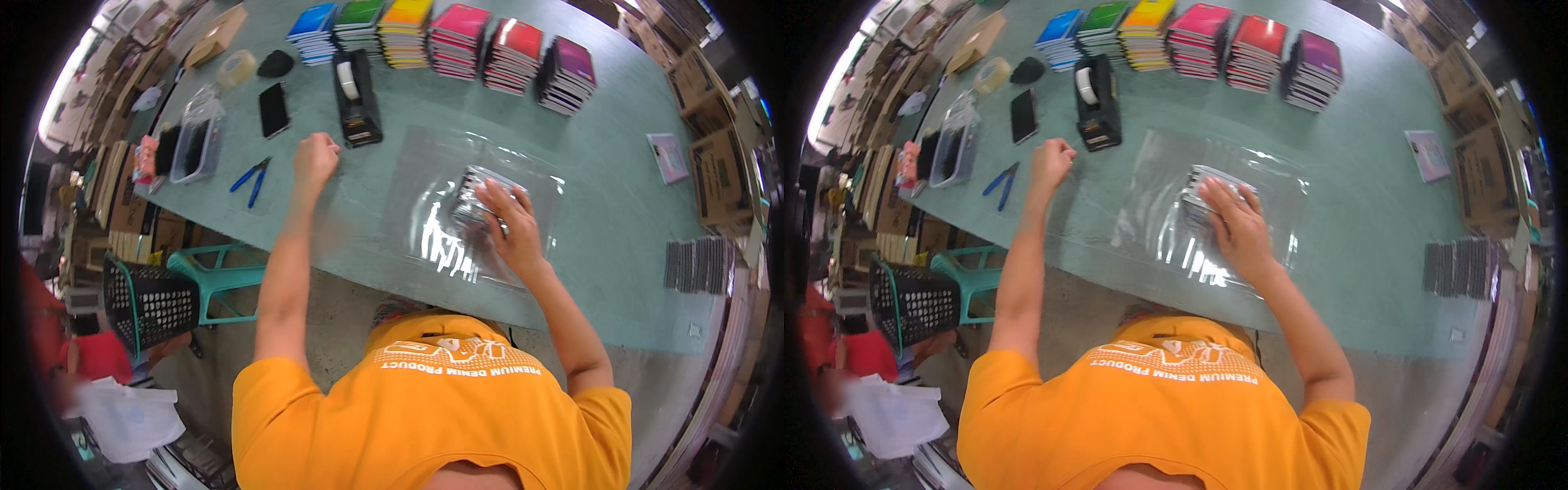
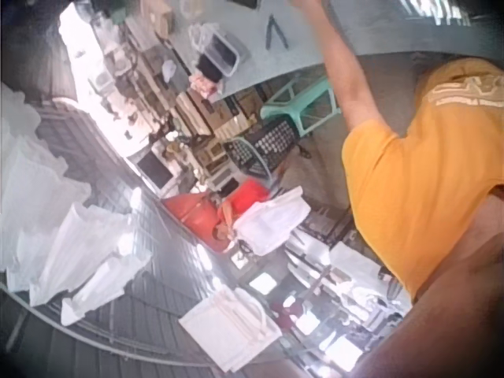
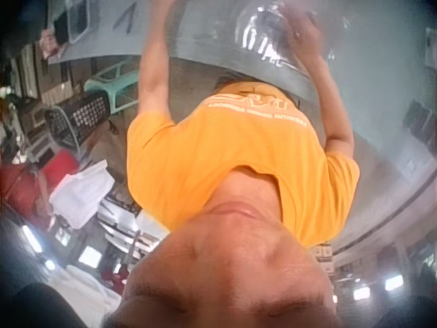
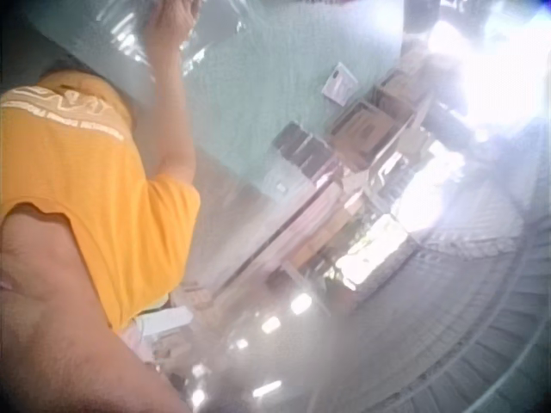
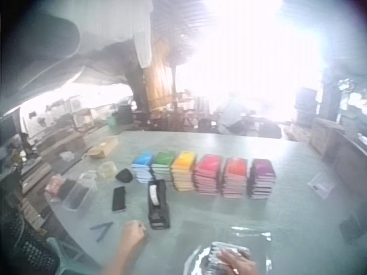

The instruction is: The person packages small notebooks into plastic bags by hand, using a tape dispenser to seal the bags.

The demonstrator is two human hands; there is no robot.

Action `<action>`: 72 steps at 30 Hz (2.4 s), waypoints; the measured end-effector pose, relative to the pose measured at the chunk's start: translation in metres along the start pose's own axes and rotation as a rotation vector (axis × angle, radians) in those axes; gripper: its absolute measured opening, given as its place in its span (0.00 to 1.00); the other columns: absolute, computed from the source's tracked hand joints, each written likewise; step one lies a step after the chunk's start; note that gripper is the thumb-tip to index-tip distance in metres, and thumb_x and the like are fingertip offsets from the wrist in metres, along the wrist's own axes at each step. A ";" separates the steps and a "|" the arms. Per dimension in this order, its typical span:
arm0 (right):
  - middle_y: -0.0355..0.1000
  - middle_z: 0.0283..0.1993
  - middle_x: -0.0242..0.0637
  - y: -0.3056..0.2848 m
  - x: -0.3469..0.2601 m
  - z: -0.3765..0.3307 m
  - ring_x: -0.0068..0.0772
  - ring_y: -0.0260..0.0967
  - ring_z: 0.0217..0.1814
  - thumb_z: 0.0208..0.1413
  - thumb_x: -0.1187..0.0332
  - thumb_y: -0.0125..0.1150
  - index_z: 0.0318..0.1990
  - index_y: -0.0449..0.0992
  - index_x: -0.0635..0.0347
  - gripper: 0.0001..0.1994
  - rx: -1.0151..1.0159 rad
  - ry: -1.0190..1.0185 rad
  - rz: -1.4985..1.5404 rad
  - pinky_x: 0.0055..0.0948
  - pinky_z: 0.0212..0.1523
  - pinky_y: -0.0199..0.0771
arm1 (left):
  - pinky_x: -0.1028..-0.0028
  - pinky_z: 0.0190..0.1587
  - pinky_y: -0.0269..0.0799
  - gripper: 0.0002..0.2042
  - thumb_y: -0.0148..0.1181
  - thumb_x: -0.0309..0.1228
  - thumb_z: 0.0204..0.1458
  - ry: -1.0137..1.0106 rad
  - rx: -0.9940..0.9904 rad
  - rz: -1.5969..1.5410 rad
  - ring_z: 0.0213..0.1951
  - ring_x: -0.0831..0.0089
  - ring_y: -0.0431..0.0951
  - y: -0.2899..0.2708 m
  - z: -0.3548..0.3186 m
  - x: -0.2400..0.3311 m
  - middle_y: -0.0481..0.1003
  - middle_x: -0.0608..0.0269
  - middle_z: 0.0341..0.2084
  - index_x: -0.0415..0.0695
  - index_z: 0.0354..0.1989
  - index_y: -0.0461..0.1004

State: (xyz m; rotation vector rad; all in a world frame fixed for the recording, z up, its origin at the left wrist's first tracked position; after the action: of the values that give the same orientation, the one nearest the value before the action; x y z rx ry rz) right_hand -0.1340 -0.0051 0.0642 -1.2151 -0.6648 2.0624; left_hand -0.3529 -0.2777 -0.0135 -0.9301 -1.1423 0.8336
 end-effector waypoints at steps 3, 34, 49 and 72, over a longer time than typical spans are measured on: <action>0.71 0.53 0.30 -0.009 0.015 -0.009 0.34 0.62 0.61 0.52 0.77 0.53 0.61 0.59 0.57 0.26 0.033 0.033 0.001 0.38 0.63 0.52 | 0.81 0.15 0.60 0.08 0.58 0.33 0.53 -0.157 -0.186 -0.901 0.17 0.83 0.68 -0.025 -0.058 0.106 0.74 0.66 0.18 0.42 0.28 0.77; 0.66 0.54 0.41 -0.079 0.055 0.011 0.37 0.63 0.57 0.34 0.64 0.72 0.60 0.57 0.57 0.42 -0.062 0.326 0.323 0.35 0.56 0.63 | 0.69 0.55 0.65 0.43 0.73 0.37 0.33 -0.002 -0.636 -1.776 0.53 0.66 0.67 0.082 -0.122 0.219 0.67 0.61 0.50 0.43 0.59 0.56; 0.71 0.40 0.37 -0.020 0.069 -0.018 0.26 0.67 0.47 0.62 0.63 0.47 0.43 0.73 0.64 0.14 0.634 0.475 0.780 0.26 0.50 0.65 | 0.73 0.47 0.64 0.20 0.45 0.43 0.61 0.236 -0.461 -1.302 0.40 0.72 0.71 0.044 -0.084 0.262 0.73 0.59 0.34 0.35 0.40 0.72; 0.64 0.51 0.40 -0.024 0.026 -0.057 0.44 0.63 0.55 0.41 0.69 0.68 0.55 0.70 0.45 0.28 0.473 0.242 0.059 0.37 0.54 0.66 | 0.62 0.51 0.61 0.32 0.67 0.27 0.34 1.162 -0.413 0.005 0.48 0.54 0.67 -0.060 -0.119 0.312 0.69 0.51 0.44 0.42 0.54 0.65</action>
State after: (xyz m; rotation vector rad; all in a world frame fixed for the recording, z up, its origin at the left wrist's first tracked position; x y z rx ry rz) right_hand -0.0856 0.0361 0.0409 -1.1807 -0.0207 1.9267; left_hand -0.1653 -0.0394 0.1383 -1.4633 -0.2675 -0.0430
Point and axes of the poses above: each hand's wrist, its own z-axis towards the middle knuckle, its own y-axis out of the palm, x = y × z, the point moved 10 cm from there along z, towards the middle knuckle
